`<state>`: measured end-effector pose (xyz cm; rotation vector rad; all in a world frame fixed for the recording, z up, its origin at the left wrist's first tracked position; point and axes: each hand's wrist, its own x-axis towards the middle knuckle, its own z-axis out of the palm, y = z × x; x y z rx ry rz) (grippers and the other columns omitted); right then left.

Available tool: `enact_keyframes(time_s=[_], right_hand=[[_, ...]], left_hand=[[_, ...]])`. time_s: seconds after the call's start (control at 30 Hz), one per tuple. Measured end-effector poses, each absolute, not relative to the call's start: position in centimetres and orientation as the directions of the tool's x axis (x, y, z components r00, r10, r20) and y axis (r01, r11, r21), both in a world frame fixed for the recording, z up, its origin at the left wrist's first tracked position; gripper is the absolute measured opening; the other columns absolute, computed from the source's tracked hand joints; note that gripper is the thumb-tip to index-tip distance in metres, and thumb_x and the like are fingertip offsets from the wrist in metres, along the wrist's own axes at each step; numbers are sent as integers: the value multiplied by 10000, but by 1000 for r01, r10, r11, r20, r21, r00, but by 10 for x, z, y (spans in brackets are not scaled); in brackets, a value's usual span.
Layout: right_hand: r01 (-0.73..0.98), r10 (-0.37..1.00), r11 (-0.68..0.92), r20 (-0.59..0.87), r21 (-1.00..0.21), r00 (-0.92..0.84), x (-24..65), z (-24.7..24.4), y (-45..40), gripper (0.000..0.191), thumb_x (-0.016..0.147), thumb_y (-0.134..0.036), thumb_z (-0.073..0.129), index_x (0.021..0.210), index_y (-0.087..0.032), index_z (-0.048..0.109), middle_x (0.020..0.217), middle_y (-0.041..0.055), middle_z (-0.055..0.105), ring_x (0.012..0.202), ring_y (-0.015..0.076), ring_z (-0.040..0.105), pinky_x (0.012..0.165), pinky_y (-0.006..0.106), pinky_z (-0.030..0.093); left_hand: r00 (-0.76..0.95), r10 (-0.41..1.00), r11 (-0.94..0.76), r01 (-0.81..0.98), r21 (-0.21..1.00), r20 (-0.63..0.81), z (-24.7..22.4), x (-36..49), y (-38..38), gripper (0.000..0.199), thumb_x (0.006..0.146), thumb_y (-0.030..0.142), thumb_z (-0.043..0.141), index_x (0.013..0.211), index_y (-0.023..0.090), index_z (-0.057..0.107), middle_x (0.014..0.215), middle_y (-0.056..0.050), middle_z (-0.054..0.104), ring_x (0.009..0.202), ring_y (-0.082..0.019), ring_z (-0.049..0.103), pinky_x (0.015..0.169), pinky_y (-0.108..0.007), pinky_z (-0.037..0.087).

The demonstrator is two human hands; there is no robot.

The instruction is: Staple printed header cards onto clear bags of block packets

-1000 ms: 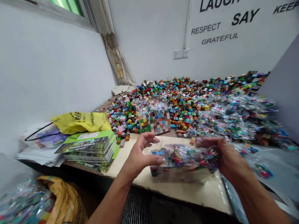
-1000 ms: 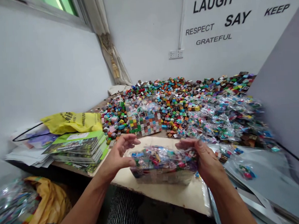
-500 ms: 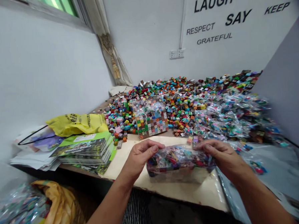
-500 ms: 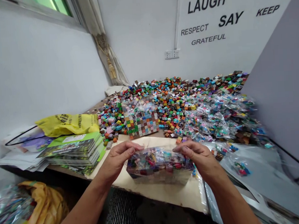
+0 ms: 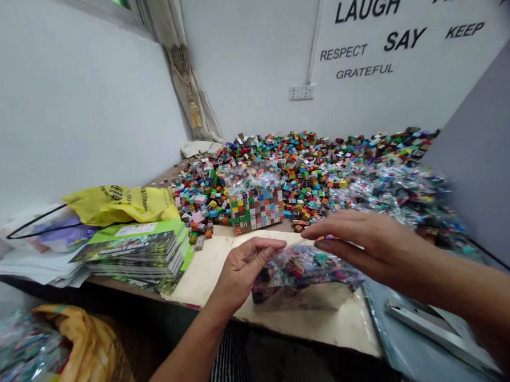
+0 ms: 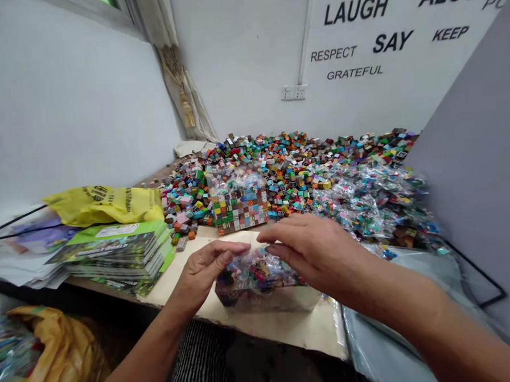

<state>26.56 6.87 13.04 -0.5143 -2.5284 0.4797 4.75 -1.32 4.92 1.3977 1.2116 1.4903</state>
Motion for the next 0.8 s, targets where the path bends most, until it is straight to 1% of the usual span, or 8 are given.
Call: enact_keyframes(time_s=[0.1, 0.2, 0.27, 0.37, 0.47, 0.6, 0.7, 0.8], right_hand=[[348, 471, 846, 258, -405, -844, 260, 124, 77, 238, 868, -316, 544, 1002, -264, 734, 892, 34, 741, 761, 185, 665, 705, 290, 485], [399, 515, 786, 144, -473, -845, 264, 125, 79, 248, 840, -331, 570, 1005, -266, 743, 856, 34, 743, 681, 175, 657, 609, 261, 482], [401, 501, 763, 72, -507, -863, 262, 132, 79, 258, 827, -348, 585, 1014, -278, 748, 849, 22, 744, 677, 172, 659, 581, 247, 474], [431, 457, 775, -62, -461, -887, 250, 142, 82, 269, 806, -328, 609, 1031, -278, 748, 771, 3, 732, 613, 154, 631, 543, 233, 435], [419, 395, 796, -151, -437, -906, 237, 141, 88, 165, 800, -313, 635, 880, -258, 769, 625, -11, 678, 496, 119, 546, 476, 224, 357], [344, 305, 802, -161, -489, -939, 228, 137, 92, 142, 829, -285, 628, 815, -246, 764, 672, -5, 690, 553, 119, 564, 497, 222, 361], [360, 242, 780, -283, -511, -928, 220, 140, 90, 192, 877, -257, 575, 899, -250, 766, 771, -9, 721, 632, 120, 609, 560, 218, 405], [390, 212, 799, -393, -457, -895, 208, 146, 86, 196, 871, -224, 587, 965, -254, 757, 835, -13, 729, 691, 114, 626, 617, 208, 426]], left_hand=[[-117, 958, -260, 38, 965, 263, 49, 46, -15, 205, 902, 347, 615, 1037, 256, 740, 1062, -34, 740, 1051, -196, 648, 956, -324, 474], [-83, 968, -240, -8, 971, 238, 48, 45, -16, 255, 910, 359, 604, 1126, 277, 711, 1114, -40, 732, 1095, -207, 645, 986, -354, 470], [-69, 969, -240, -10, 971, 238, 47, 43, -15, 260, 917, 360, 595, 1143, 293, 704, 1133, -34, 728, 1115, -203, 639, 1003, -353, 461], [-62, 965, -255, -5, 967, 255, 47, 42, -15, 241, 914, 344, 603, 1125, 310, 715, 1139, -19, 727, 1120, -190, 636, 1012, -336, 456], [-52, 962, -269, 4, 963, 269, 46, 41, -15, 223, 911, 334, 607, 1099, 318, 727, 1138, -8, 728, 1107, -182, 641, 1007, -322, 457], [-43, 957, -285, 10, 958, 285, 47, 40, -14, 210, 911, 323, 603, 1066, 297, 743, 1138, -19, 727, 1097, -187, 643, 1006, -324, 459], [-25, 953, -303, 6, 953, 303, 47, 39, -13, 212, 914, 314, 600, 1069, 296, 743, 1129, -17, 730, 1091, -182, 644, 1002, -313, 460], [-15, 951, -310, -5, 951, 310, 45, 39, -13, 215, 921, 317, 593, 1079, 311, 738, 1128, -4, 730, 1086, -170, 645, 989, -292, 464]])
